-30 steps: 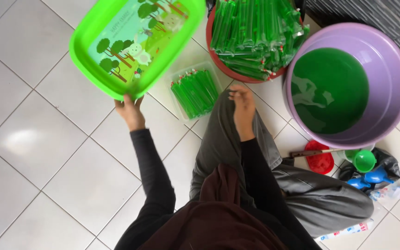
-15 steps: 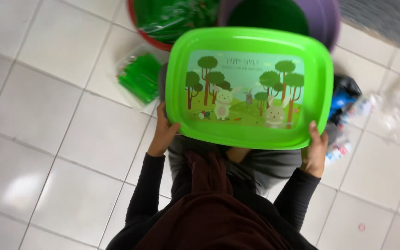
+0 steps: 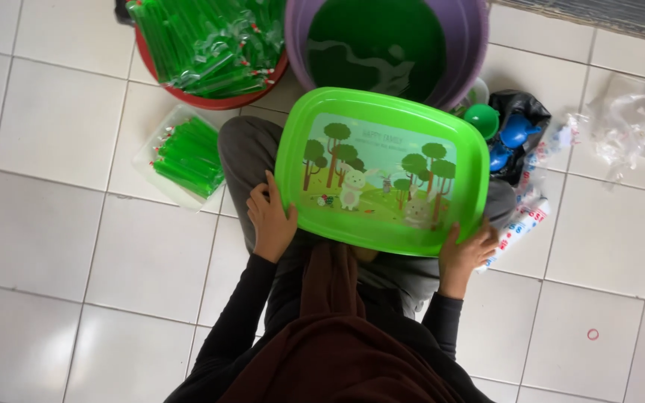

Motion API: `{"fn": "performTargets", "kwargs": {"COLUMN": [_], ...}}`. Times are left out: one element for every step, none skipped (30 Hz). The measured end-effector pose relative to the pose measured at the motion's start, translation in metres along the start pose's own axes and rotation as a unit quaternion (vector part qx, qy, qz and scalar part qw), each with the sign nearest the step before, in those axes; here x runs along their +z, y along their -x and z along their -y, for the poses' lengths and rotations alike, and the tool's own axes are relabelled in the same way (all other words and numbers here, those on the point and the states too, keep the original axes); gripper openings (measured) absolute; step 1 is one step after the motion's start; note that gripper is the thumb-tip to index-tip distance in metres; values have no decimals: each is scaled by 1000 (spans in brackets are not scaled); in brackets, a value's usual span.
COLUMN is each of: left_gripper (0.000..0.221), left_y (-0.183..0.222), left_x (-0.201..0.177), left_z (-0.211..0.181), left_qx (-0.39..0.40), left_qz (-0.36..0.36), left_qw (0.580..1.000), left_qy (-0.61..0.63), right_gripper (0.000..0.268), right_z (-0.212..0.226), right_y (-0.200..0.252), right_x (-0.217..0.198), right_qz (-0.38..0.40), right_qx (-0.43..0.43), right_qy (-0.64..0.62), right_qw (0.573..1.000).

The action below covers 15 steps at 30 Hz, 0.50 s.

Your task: Arranging green liquid-filled plastic tubes onto a green tray

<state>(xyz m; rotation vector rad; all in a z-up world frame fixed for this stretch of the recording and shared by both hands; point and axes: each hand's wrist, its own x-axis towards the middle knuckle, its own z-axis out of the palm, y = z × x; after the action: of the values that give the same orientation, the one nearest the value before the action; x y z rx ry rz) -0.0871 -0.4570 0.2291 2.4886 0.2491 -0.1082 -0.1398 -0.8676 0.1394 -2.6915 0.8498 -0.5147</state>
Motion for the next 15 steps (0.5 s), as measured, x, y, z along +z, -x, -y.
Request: {"fn": "performTargets", "kwargs": {"left_gripper": [86,80,74,74,64,55,55,57,60,60,60,61,61,66,75], "left_y": [-2,-3,-3,-10,-18,-25,-39,-52,-52,-70,-81,-91,-100,-109,-127], "left_x": [0,-2,-3,-3,-6,-10,-1,6,14,30,50,70,78,86,90], "left_z": [4,9,16,29,46,65,97,131,168,208,248,289,307,325,344], "left_qx": [-7,-9,-15,-24,-43,-60,-68,-93,-123,-137,-168,-199,-210,-285,-353], "left_qz": [-4,-41,-79,-84,-156,-227,-241,-284,-326,-340,-348,-356,-364,-319,-272], "left_qw": [1000,998,993,992,980,961,957,937,914,908,896,882,877,874,865], "left_qy": [0,46,91,90,120,148,145,179,210,203,220,237,234,232,229], "right_gripper": [70,63,56,56,50,44,44,38,33,33,36,39,39,49,62], "right_z": [35,70,107,142,181,222,262,302,338,373,403,431,418,437,494], "right_y": [-9,-16,-23,-22,-20,-16,-5,7,28,44,64,86,93,115,153], "right_x": [-19,-38,-57,-59,-58,-58,-45,-33,-24,3,28,53,122,184,230], "right_qz": [4,-22,-44,-37,14,67,74,183,296,312,404,491,502,565,612], "right_qx": [-6,-43,-82,-89,-132,-171,-182,-208,-226,-234,-268,-296,-300,-298,-295], "right_qy": [-2,-55,-109,-111,-222,-329,-337,-435,-518,-521,-545,-560,-557,-444,-324], "right_qw": [1000,997,990,989,966,926,921,857,770,759,684,598,590,629,658]}}
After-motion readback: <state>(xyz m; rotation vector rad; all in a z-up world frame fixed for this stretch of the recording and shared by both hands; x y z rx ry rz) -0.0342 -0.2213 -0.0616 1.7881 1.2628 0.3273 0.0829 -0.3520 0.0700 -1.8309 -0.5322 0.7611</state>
